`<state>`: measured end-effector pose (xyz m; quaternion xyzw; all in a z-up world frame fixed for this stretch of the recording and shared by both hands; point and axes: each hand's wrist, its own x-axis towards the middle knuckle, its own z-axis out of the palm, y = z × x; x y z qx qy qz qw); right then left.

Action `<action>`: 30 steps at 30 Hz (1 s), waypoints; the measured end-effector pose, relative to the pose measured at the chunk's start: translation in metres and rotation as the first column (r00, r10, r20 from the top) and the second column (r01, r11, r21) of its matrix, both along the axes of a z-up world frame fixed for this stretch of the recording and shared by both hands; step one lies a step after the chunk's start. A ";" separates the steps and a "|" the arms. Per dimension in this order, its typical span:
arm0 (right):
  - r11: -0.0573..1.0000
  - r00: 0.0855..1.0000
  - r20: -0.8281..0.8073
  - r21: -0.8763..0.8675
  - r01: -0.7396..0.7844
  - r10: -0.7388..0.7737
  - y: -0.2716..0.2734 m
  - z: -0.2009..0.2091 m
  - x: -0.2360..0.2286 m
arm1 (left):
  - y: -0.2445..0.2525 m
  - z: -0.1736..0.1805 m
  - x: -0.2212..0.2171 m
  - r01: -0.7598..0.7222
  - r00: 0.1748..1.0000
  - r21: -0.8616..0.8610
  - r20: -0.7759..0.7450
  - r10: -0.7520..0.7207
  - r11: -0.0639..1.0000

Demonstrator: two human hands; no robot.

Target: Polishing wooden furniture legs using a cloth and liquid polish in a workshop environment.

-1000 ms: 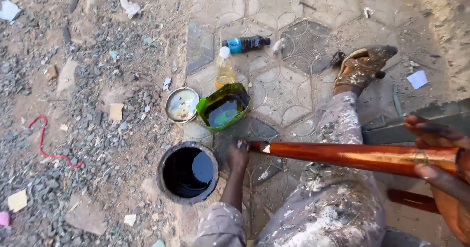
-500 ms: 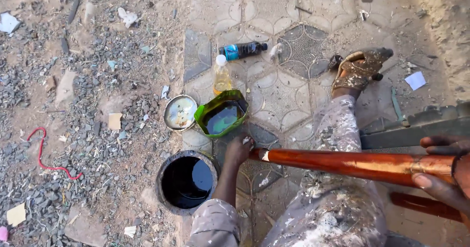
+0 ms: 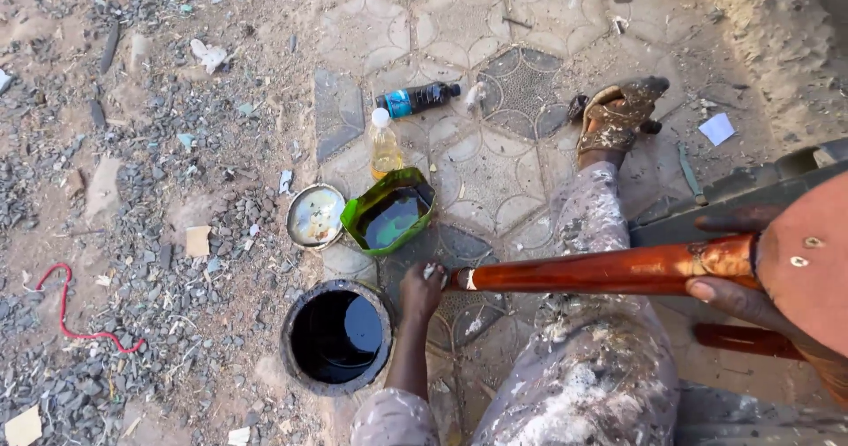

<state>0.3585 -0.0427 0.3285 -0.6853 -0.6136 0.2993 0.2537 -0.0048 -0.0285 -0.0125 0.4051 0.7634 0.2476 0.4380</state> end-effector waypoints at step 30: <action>0.867 0.820 -0.569 0.435 0.243 0.056 -0.080 0.100 -0.086 | -0.090 0.387 0.058 -0.290 0.615 0.208 0.789 0.016 0.934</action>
